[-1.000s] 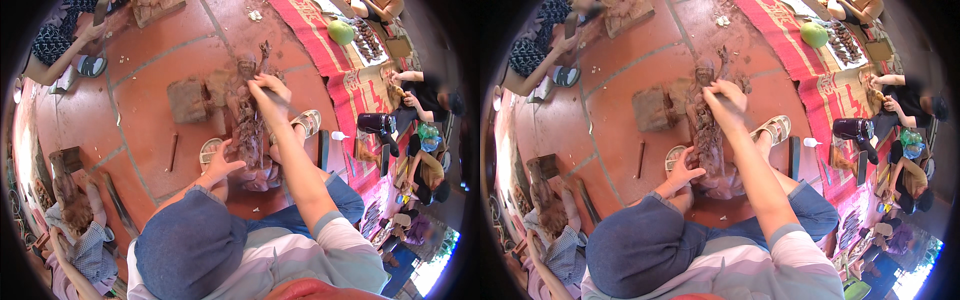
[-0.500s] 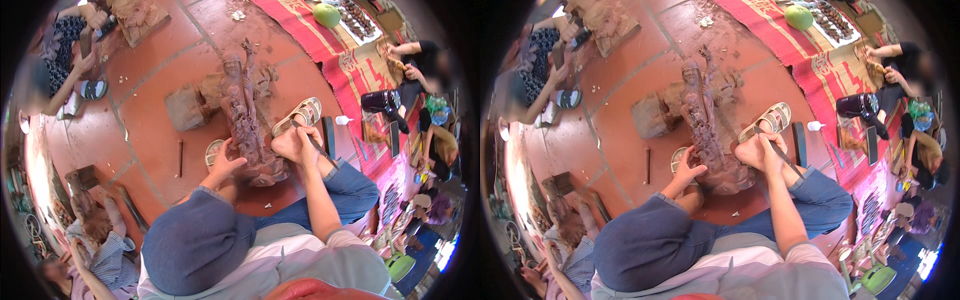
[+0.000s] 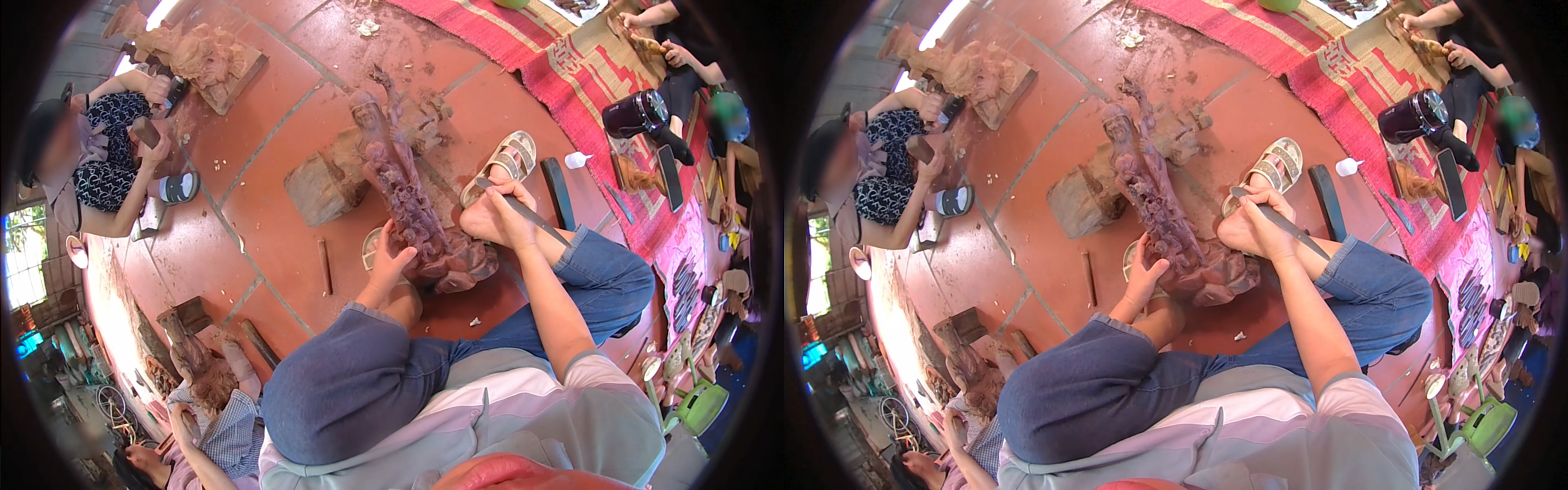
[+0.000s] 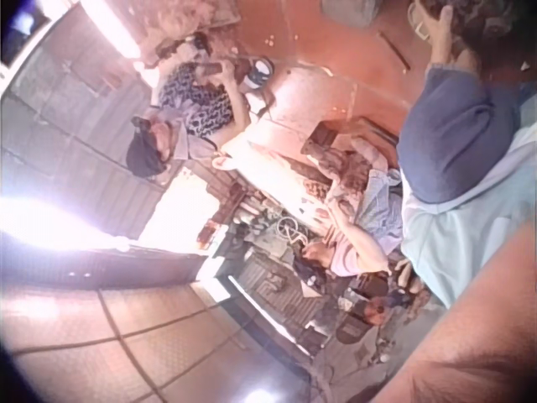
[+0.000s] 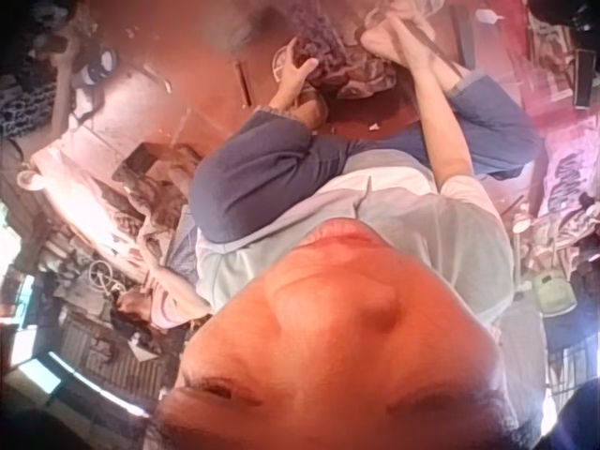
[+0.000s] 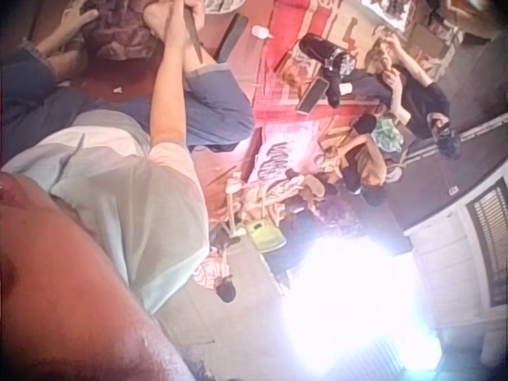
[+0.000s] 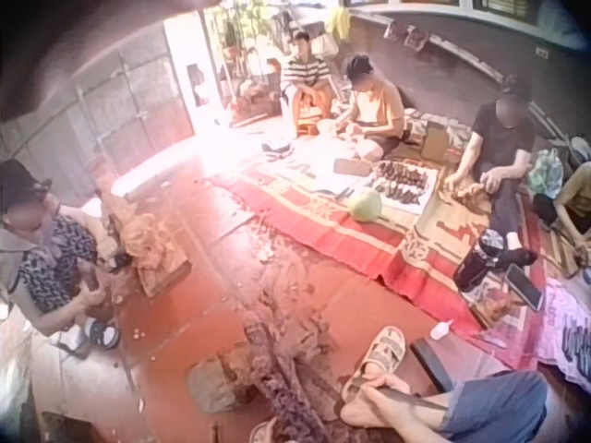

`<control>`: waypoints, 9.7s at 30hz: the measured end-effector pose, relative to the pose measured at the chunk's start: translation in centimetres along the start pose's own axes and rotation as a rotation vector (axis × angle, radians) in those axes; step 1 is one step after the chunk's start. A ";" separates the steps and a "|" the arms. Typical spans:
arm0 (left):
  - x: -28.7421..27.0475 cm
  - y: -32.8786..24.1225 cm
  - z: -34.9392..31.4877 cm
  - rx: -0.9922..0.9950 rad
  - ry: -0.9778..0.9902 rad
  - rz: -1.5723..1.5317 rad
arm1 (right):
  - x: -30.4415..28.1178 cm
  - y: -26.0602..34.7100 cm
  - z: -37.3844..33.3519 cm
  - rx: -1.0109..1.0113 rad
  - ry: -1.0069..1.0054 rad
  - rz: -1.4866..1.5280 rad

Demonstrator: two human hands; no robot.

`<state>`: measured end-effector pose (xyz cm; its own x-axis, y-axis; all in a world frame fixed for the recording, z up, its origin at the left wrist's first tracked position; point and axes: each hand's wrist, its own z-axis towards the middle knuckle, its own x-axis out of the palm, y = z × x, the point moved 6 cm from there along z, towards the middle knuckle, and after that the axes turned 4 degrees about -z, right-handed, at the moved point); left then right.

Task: The person sits on the floor and carves a piece of wood using a chisel. They hold the wood steady with their left hand and use the chisel in their right hand to shape the surface. The person occasionally rotates the wood to access different angles.

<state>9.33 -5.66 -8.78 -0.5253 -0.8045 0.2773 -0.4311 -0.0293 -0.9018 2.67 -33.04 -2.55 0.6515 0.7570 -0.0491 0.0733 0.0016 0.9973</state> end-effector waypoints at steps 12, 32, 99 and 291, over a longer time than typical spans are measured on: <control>0.4 -0.3 -0.1 0.005 0.005 -0.022 | 0.2 0.1 0.4 -0.012 -0.012 -0.029; -0.4 0.3 -0.4 -0.001 0.057 -0.034 | -19.1 17.8 -15.9 -0.176 -0.329 0.204; 1.2 1.7 -1.2 -0.275 -0.342 0.018 | 2.3 10.2 22.8 0.380 0.590 -0.420; 10.5 -9.5 -5.2 0.608 -0.121 0.733 | 5.4 11.5 -13.5 -0.319 0.478 -0.610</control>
<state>4.14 -10.74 4.41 -0.4187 -0.8001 -0.4296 0.4469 0.2303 -0.8645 -3.14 -20.15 9.34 0.1717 0.7587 -0.6284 0.0450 0.6312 0.7743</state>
